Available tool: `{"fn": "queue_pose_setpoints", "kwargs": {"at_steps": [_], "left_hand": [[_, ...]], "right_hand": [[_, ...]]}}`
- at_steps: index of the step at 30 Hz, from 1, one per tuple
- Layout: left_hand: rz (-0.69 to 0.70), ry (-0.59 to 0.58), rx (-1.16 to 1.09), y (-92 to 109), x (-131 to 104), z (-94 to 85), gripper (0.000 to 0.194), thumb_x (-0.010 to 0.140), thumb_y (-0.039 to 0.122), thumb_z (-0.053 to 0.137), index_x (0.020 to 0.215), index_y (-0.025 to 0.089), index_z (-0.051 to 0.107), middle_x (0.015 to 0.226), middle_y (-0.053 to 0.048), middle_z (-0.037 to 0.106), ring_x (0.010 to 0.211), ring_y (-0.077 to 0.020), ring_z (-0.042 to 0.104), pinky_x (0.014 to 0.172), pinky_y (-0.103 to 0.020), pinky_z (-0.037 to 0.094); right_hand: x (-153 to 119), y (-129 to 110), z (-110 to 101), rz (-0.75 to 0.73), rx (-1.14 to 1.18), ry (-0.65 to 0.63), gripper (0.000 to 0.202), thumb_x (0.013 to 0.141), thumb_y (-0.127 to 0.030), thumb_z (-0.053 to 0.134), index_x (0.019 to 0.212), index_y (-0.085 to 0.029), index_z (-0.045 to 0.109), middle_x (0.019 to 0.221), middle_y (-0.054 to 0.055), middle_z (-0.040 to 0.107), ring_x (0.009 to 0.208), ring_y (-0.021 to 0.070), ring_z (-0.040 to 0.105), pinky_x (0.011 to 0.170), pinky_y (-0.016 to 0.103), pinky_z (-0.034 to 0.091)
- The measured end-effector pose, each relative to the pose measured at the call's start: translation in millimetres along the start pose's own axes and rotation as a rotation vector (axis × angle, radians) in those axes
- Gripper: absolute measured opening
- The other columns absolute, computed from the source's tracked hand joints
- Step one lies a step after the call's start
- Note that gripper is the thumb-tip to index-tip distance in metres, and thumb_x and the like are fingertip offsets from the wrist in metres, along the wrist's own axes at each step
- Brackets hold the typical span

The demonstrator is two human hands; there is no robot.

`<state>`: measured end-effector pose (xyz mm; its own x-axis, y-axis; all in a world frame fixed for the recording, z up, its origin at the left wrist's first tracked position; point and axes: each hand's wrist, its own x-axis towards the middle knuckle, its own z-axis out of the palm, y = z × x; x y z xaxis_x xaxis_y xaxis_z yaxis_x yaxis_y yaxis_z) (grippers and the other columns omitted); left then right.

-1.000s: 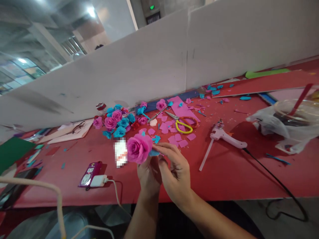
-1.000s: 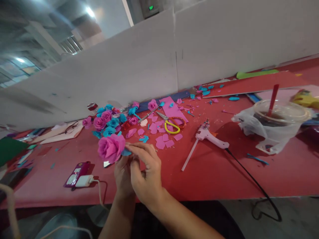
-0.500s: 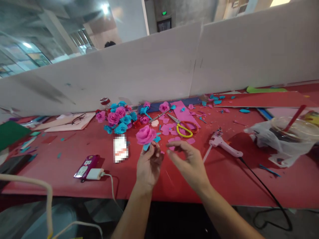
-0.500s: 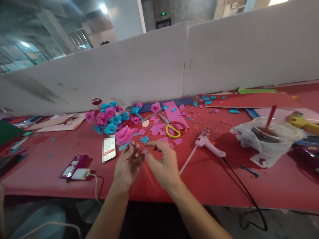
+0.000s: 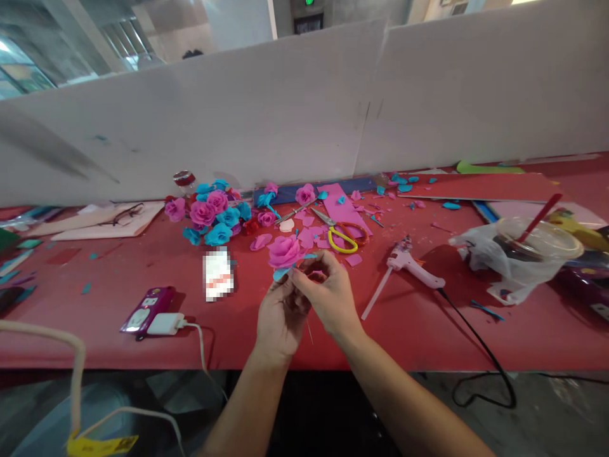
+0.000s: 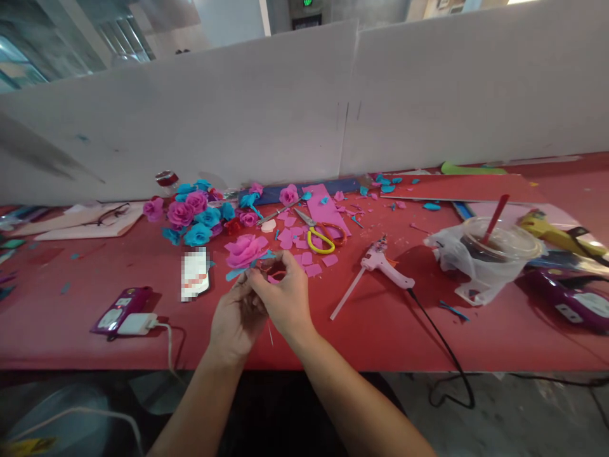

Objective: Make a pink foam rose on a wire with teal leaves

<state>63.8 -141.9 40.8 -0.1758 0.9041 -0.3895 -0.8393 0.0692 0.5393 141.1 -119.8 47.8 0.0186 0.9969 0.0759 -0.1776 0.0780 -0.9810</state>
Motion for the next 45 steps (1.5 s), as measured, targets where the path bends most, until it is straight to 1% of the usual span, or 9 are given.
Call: {"fn": "queue_pose_setpoints", "kwargs": {"at_steps": [5,11,16,21,27,33,37,41,45], "left_hand": [[0.001,-0.075,0.039,0.9,1.6,-3.7,0.014,0.064,0.013,0.075,0.07,0.013,0.063,0.054,0.006,0.05,0.042,-0.002,0.039,0.041,-0.015,0.034],[-0.041,-0.106,0.062,2.7,3.9,-9.5,0.012,0.066,0.014,0.073,0.075,0.011,0.065,0.058,0.003,0.053,0.043,-0.0028,0.04,0.039,-0.015,0.031],[0.022,-0.161,0.182,4.9,3.5,-9.8,0.009,0.067,0.016,0.073,0.072,0.013,0.067,0.06,0.0,0.058,0.047,-0.0048,0.047,0.039,-0.014,0.031],[0.136,-0.259,0.329,9.0,2.6,-8.2,0.008,0.071,0.021,0.073,0.074,0.014,0.069,0.065,0.0,0.06,0.054,-0.0075,0.054,0.045,-0.017,0.041],[0.175,-0.275,0.439,10.2,-1.2,-1.4,0.011,0.073,0.026,0.071,0.076,0.015,0.07,0.065,-0.003,0.064,0.054,-0.0109,0.058,0.049,-0.021,0.047],[0.092,-0.183,0.447,10.6,1.8,6.8,0.01,0.071,0.025,0.07,0.073,0.015,0.065,0.056,0.001,0.06,0.046,-0.01,0.057,0.048,-0.021,0.048],[0.123,-0.194,0.5,11.2,2.8,4.7,0.012,0.074,0.027,0.067,0.077,0.016,0.064,0.059,0.002,0.06,0.048,-0.0101,0.057,0.051,-0.021,0.049],[0.22,-0.264,0.603,11.7,1.2,0.4,0.016,0.079,0.034,0.065,0.079,0.017,0.062,0.063,0.002,0.059,0.052,-0.01,0.055,0.05,-0.021,0.046],[0.319,-0.22,0.645,10.3,2.1,-3.5,0.026,0.084,0.04,0.06,0.069,0.018,0.057,0.054,0.004,0.05,0.05,-0.0084,0.046,0.048,-0.02,0.037]], "right_hand": [[0.6,-1.5,-1.1,0.12,0.198,-0.051,0.017,0.066,-0.024,0.072,0.072,-0.021,0.056,0.067,-0.005,0.06,0.058,0.0098,0.056,0.057,0.023,0.044],[2.5,2.8,-3.6,0.2,0.309,-0.082,0.013,0.064,-0.023,0.075,0.07,-0.018,0.065,0.068,-0.003,0.065,0.061,0.0095,0.058,0.061,0.022,0.047],[1.2,4.0,-7.3,0.263,0.427,-0.17,0.011,0.067,-0.025,0.075,0.068,-0.018,0.066,0.056,-0.005,0.061,0.044,0.0092,0.052,0.045,0.022,0.042],[-0.2,4.8,-10.9,0.265,0.53,-0.166,0.012,0.066,-0.024,0.077,0.064,-0.019,0.067,0.057,-0.005,0.061,0.048,0.0097,0.052,0.042,0.021,0.042],[1.0,6.6,-15.5,0.328,0.592,-0.196,0.014,0.067,-0.026,0.078,0.066,-0.017,0.067,0.052,-0.005,0.053,0.044,0.0073,0.045,0.039,0.019,0.037],[8.4,12.5,-11.9,0.477,0.645,-0.14,0.018,0.063,-0.024,0.08,0.064,-0.014,0.064,0.052,-0.006,0.048,0.041,0.0024,0.035,0.034,0.013,0.028],[9.5,13.8,-9.1,0.456,0.63,-0.12,0.02,0.064,-0.023,0.08,0.062,-0.013,0.063,0.05,-0.007,0.047,0.04,0.002,0.034,0.033,0.013,0.026],[7.0,11.5,-7.0,0.396,0.602,-0.115,0.019,0.064,-0.028,0.081,0.064,-0.016,0.065,0.049,-0.008,0.047,0.038,0.0036,0.035,0.033,0.017,0.028],[4.5,11.6,-4.4,0.286,0.556,-0.093,0.015,0.064,-0.027,0.081,0.068,-0.017,0.071,0.058,-0.004,0.06,0.049,0.0078,0.05,0.044,0.02,0.041]]}}
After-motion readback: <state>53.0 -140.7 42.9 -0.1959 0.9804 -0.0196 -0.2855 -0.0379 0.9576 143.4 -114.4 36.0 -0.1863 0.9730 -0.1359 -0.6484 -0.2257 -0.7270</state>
